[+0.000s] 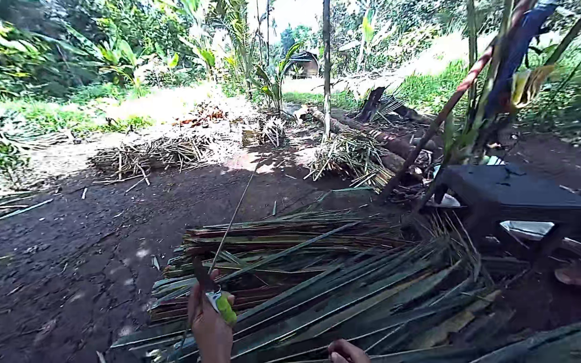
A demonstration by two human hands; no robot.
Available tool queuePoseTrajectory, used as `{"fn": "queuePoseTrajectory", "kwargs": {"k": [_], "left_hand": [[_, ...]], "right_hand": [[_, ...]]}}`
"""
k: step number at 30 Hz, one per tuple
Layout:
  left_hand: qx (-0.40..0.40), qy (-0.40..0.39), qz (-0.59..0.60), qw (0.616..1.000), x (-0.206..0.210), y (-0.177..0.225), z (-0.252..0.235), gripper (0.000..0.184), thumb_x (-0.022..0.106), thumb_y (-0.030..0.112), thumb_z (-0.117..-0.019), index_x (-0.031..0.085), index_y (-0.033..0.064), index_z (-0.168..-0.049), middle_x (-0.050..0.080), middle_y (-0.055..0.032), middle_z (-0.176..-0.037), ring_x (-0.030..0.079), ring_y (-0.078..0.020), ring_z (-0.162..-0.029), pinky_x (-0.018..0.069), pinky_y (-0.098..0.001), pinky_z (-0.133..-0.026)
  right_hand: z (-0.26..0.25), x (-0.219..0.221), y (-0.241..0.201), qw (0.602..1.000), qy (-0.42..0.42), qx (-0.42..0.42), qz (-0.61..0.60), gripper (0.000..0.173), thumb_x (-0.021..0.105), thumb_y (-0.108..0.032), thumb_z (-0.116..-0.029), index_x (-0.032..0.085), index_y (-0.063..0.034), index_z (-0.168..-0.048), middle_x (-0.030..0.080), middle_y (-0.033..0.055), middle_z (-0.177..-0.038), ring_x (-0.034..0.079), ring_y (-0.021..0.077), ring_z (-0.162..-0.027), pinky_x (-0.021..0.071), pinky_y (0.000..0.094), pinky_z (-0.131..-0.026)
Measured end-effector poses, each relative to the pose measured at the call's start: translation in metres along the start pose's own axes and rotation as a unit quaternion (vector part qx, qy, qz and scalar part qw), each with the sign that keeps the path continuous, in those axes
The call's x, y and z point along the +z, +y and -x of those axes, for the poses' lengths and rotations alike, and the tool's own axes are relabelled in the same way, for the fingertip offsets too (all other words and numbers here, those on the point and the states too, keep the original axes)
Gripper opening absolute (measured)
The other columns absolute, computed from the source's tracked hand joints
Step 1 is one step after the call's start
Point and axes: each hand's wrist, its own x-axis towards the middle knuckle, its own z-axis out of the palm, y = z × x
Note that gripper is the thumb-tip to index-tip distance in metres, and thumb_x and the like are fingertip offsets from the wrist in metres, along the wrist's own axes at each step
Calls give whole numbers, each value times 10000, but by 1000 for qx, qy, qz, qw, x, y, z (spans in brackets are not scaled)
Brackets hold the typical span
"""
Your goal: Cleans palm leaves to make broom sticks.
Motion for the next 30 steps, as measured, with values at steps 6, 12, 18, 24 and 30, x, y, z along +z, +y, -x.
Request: {"fn": "queuePoseTrajectory", "kwargs": {"k": [6, 12, 18, 24, 30], "left_hand": [[132, -56, -101, 984, -11, 71, 85, 226, 411, 101, -1084, 592, 190, -1186, 712, 166, -1117, 694, 14, -714, 598, -176, -570], [268, -163, -238, 919, -33, 145, 120, 214, 543, 332, -1063, 694, 348, -1214, 671, 227, -1234, 652, 55, -1065, 565, -148, -824], [231, -265, -326, 878, -41, 220, 141, 248, 556, 190, -1059, 722, 287, -1216, 682, 229, -1220, 637, 76, -1077, 533, -138, -907], [182, -181, -373, 892, -102, 232, 195, 248, 581, 246, -1052, 709, 308, -1255, 689, 200, -1239, 649, 63, -1059, 538, -143, -887], [152, 85, -320, 931, -145, 232, 255, 202, 601, 270, -1034, 715, 362, -1172, 750, 176, -1088, 707, 36, -856, 590, -151, -685]], "right_hand": [[39, 21, -44, 978, -20, -26, -204, 330, 424, -107, -1054, 608, 87, -1247, 706, 123, -1041, 669, 126, -967, 531, 321, -925], [65, 57, -128, 874, -191, -158, -419, 364, 362, -123, -1045, 540, 64, -1301, 704, 11, -1006, 677, 85, -958, 545, 317, -941], [83, 88, -212, 741, -336, -254, -522, 547, 433, -323, -1081, 310, 21, -1488, 686, 2, -1222, 657, 2, -835, 529, 184, -679], [113, 147, -222, 659, -380, -154, -630, 87, 520, -155, -1060, 598, -127, -1082, 731, -7, -989, 685, 30, -754, 560, 182, -658], [122, 188, -216, 712, -380, -53, -588, 144, 455, -85, -1067, 596, -87, -1094, 726, 25, -963, 721, 102, -804, 610, 250, -750]]}}
